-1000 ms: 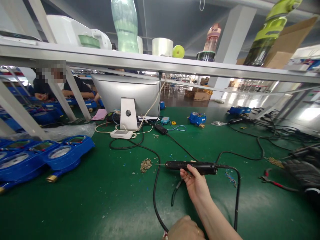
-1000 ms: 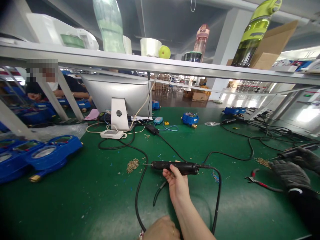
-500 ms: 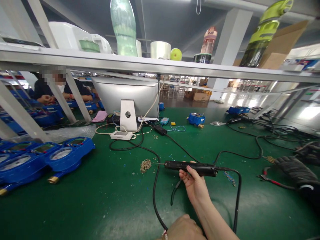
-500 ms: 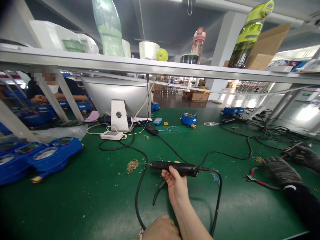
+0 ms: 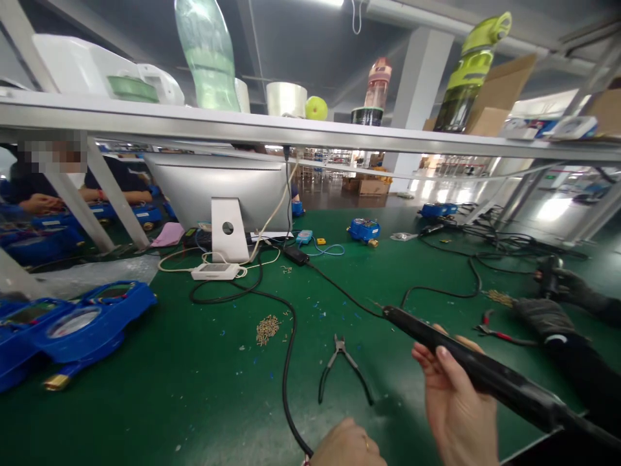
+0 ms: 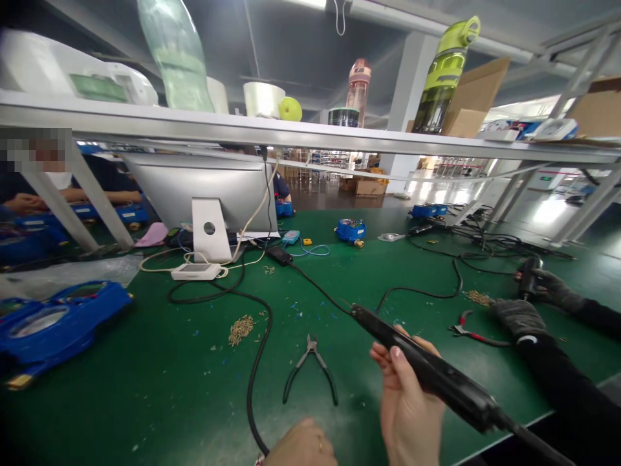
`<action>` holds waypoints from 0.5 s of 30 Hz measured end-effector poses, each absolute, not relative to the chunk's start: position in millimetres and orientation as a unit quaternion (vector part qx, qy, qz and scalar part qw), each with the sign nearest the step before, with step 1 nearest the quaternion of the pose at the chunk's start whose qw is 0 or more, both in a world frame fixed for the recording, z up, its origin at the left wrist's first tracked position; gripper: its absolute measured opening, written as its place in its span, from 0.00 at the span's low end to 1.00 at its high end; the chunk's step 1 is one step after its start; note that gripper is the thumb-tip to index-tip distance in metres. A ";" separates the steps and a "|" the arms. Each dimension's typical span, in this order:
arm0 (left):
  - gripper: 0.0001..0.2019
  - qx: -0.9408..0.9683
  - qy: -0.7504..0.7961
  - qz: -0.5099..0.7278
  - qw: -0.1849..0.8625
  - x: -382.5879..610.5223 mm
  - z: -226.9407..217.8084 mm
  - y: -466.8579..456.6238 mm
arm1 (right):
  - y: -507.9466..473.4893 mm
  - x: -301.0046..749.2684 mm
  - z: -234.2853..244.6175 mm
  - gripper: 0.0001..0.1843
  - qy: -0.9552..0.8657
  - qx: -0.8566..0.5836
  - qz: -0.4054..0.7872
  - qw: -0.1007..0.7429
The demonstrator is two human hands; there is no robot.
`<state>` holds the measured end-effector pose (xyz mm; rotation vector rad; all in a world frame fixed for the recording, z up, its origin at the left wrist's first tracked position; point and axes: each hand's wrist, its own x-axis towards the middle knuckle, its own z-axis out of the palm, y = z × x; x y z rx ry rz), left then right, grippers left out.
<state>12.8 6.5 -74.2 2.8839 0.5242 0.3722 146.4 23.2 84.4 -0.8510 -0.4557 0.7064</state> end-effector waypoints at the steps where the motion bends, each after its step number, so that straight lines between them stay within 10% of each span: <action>1: 0.16 0.971 0.177 0.132 0.089 11.9 -74.8 5.6 | 16.8 157.3 84.6 0.24 -0.221 -0.412 0.272 0.841; 15: 0.19 0.960 0.174 0.202 0.083 0.1 -90.8 2.1 | 0.8 203.5 50.5 0.25 -0.174 -0.465 0.174 0.850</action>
